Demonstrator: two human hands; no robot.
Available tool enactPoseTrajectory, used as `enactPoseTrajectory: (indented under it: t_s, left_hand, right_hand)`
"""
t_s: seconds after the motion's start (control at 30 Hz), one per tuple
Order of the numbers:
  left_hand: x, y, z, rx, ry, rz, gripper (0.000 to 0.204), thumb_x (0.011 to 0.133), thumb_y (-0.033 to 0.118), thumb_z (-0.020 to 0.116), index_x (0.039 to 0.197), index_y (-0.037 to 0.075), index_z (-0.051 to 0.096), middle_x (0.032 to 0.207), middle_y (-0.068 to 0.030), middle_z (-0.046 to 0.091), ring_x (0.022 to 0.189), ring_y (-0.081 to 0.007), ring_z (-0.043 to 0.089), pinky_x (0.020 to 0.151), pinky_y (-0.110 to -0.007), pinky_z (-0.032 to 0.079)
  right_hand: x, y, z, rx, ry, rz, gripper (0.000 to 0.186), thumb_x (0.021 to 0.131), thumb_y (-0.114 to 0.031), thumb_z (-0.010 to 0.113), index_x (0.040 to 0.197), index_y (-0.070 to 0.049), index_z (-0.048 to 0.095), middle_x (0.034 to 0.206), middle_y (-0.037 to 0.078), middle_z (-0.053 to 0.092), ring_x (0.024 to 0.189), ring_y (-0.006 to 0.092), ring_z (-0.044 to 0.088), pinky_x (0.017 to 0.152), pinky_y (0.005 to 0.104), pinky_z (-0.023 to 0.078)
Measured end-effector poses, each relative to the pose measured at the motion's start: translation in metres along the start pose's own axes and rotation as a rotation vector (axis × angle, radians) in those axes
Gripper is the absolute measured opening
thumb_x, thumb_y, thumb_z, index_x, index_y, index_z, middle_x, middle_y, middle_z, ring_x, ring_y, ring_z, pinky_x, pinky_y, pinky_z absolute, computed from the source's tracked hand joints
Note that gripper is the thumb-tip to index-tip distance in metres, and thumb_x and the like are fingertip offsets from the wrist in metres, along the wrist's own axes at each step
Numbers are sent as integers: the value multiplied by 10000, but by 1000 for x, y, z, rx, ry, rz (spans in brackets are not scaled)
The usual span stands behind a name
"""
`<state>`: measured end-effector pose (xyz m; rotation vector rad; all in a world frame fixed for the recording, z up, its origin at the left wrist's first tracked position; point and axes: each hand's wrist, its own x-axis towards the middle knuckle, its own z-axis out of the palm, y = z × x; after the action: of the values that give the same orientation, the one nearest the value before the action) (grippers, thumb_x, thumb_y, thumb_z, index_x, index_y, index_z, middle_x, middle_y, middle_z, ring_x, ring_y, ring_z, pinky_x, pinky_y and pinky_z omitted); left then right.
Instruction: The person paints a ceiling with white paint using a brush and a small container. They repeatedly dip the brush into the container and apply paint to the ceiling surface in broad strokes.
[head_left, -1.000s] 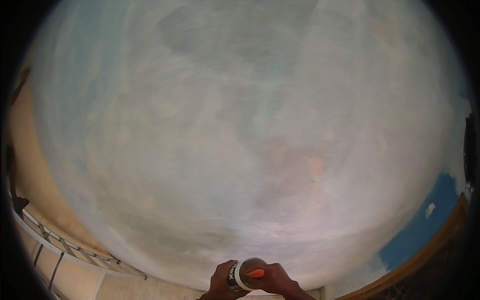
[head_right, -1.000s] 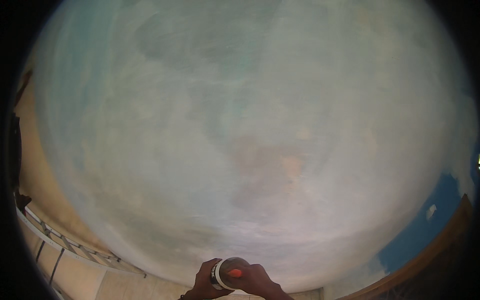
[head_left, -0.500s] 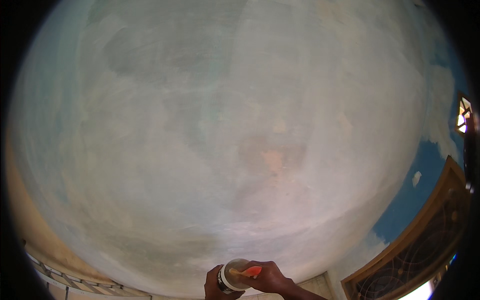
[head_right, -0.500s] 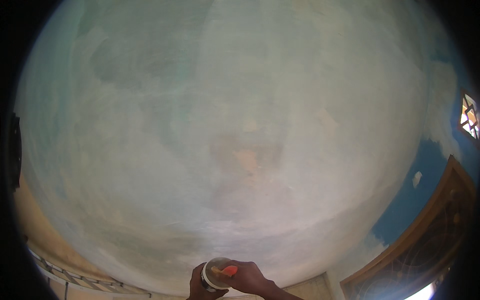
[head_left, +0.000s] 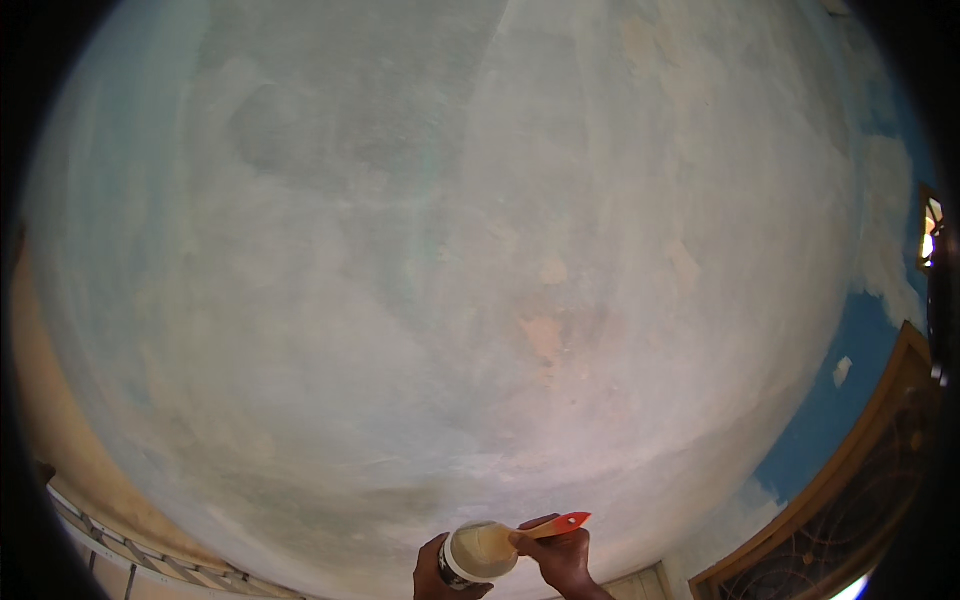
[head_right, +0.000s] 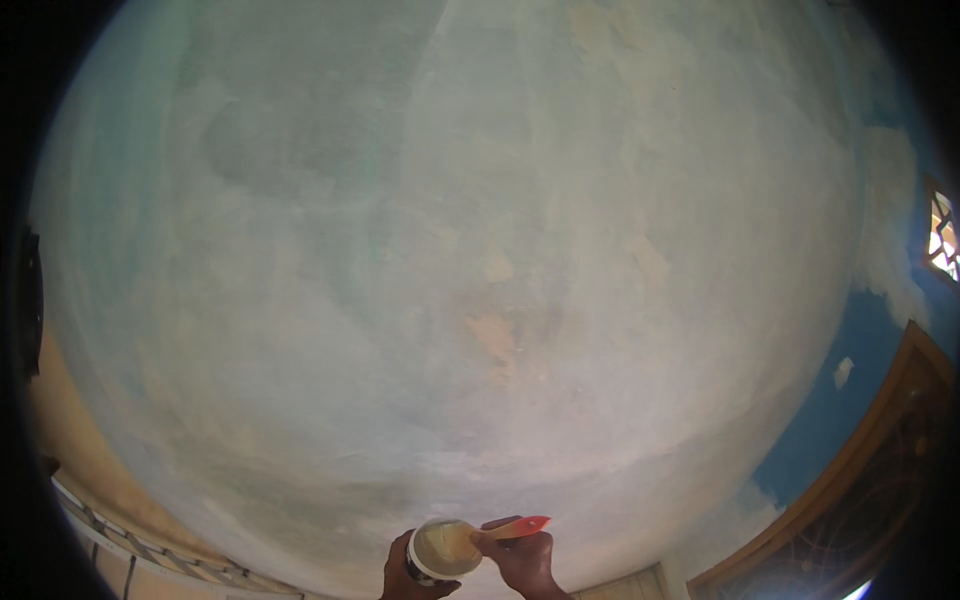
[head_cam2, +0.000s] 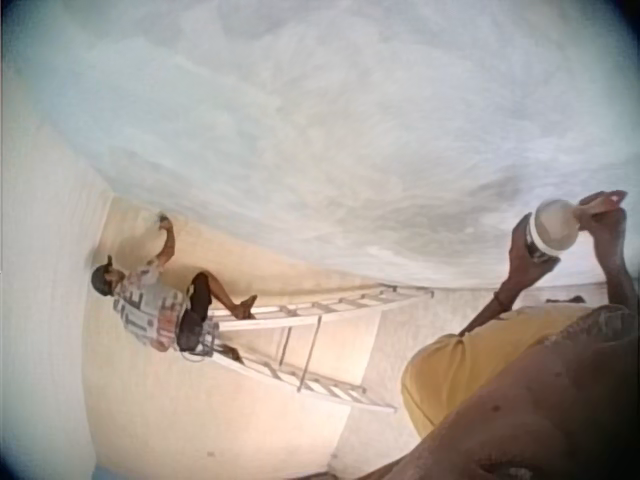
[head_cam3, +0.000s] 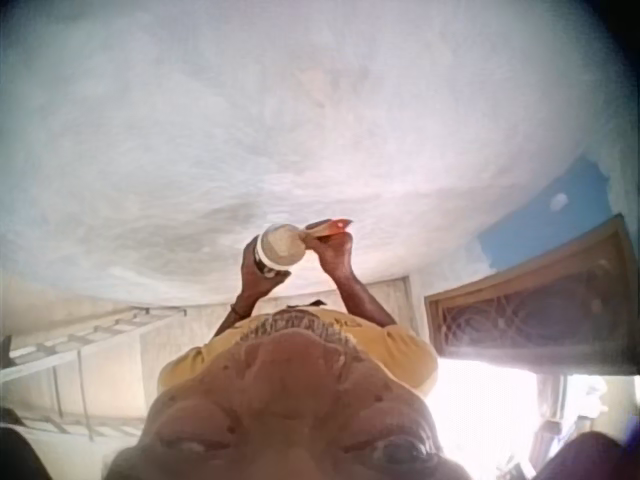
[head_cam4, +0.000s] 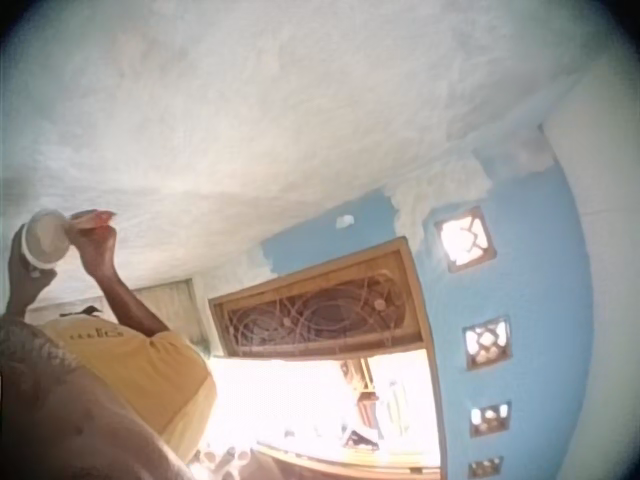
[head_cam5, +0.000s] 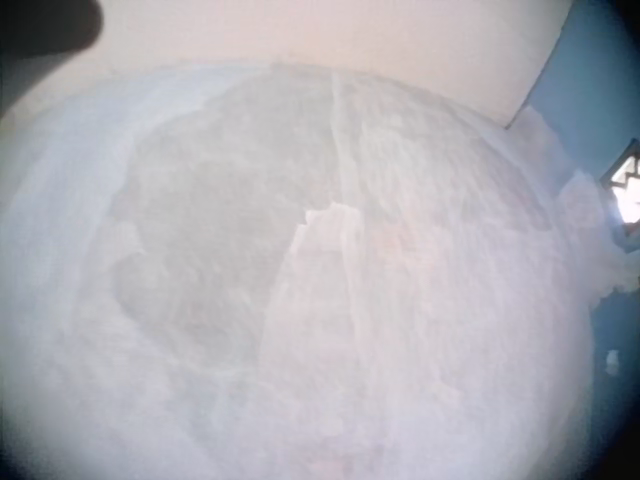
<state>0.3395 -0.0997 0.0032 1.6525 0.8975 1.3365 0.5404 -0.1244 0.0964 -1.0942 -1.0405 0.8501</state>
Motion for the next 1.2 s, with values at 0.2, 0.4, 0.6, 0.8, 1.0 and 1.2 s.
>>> enactPoseTrajectory:
  t_s: [0.2, 0.4, 0.6, 0.8, 1.0, 1.2]
  left_hand:
    - [-1, 19, -3, -8, 49, -19, 1070, 600, 214, 966, 1453, 1, 356, 1312, -177, 569, 1200, -296, 584, 973, -437, 521]
    - [10, 69, 12, -210, 88, -145, 1060, 575, 192, 967, 1433, 11, 371, 1281, -166, 596, 1180, -276, 598, 983, -422, 512]
    - [14, 82, 14, -188, 44, -98, 1052, 563, 206, 970, 1417, 20, 385, 1268, -165, 609, 1181, -274, 601, 995, -437, 503]
    - [-6, 68, 18, -203, 77, -91, 1079, 556, 231, 976, 1429, 16, 379, 1268, -176, 616, 1190, -288, 602, 994, -455, 505]
    - [-22, 45, 20, -314, 102, -55, 1091, 565, 246, 992, 1442, 22, 382, 1297, -171, 607, 1214, -285, 588, 999, -451, 504]
    - [-26, 37, 10, -421, 110, -53, 1079, 576, 226, 991, 1445, 28, 384, 1304, -165, 603, 1225, -273, 579, 1004, -447, 504]
  right_hand:
    - [-7, -6, 0, 543, 158, 293, 119, 891, -134, 709, 940, -27, 689, 788, 69, 675, 687, 177, 663, 605, 300, 569]
    - [7, 0, -8, 1050, 132, 437, 99, 921, -155, 697, 921, -60, 670, 767, 55, 658, 675, 167, 645, 613, 325, 563]
    - [58, -26, -37, 1195, -67, 334, 136, 1011, -130, 564, 1126, -85, 619, 1164, 38, 659, 1034, 172, 633, 811, 325, 556]
    - [130, -178, -40, 1003, -84, -374, 247, 1041, -154, 535, 1235, -6, 578, 1205, 106, 644, 1009, 166, 644, 791, 278, 586]
    - [184, -316, 36, 704, -168, -902, 274, 959, -114, 663, 1177, 29, 579, 1077, 109, 613, 963, 189, 638, 777, 289, 587]
    - [207, -358, 151, 465, -95, -1131, 304, 852, -53, 763, 1092, 66, 621, 1006, 144, 640, 878, 198, 659, 727, 294, 610]
